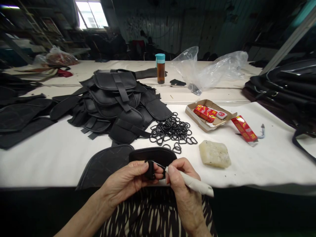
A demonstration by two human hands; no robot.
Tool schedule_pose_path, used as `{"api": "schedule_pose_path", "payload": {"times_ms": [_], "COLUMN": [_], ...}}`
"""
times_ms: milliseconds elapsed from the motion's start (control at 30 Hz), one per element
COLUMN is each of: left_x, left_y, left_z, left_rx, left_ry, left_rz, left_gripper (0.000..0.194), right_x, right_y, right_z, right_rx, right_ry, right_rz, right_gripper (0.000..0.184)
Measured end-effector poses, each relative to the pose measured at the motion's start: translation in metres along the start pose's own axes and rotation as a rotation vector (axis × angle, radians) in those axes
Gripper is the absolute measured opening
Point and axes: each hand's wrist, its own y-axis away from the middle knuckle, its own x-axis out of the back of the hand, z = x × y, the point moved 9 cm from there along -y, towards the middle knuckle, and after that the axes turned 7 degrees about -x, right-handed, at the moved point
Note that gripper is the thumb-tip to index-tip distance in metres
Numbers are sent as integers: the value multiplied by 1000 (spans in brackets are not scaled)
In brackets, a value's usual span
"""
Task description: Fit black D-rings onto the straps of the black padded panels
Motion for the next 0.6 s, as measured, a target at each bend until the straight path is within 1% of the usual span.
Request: {"api": "schedule_pose_path", "payload": {"times_ms": [100,233,333,400,467,533,600], "left_x": [0,-1,0,1,1,2,3], "left_y": [0,-2,-2,-1,-1,0,0], "left_z": [0,-1,-1,0,2,4,5], "left_rx": [-1,-14,-24,-36,-67,-99,-118], "left_ry": [8,42,41,40,40,39,40], "left_rz": [-1,-32,-13,14,42,70,104], "left_gripper": [21,19,18,18,18,19,18], "right_x": [-4,-11,-14,-13,-10,-5,2], "right_y": [-1,-1,-2,-2,0,3,8], "right_z": [3,9,8,4,-3,-12,-22], "right_rx": [-3,-14,-18,-6,30,84,140], "right_ry": [-22,-26,-33,-9,86,193,249], "right_rz": [-33,-69,-113,-134,-131,-110,-73], "right_gripper": [24,24,23,21,19,19,20]}}
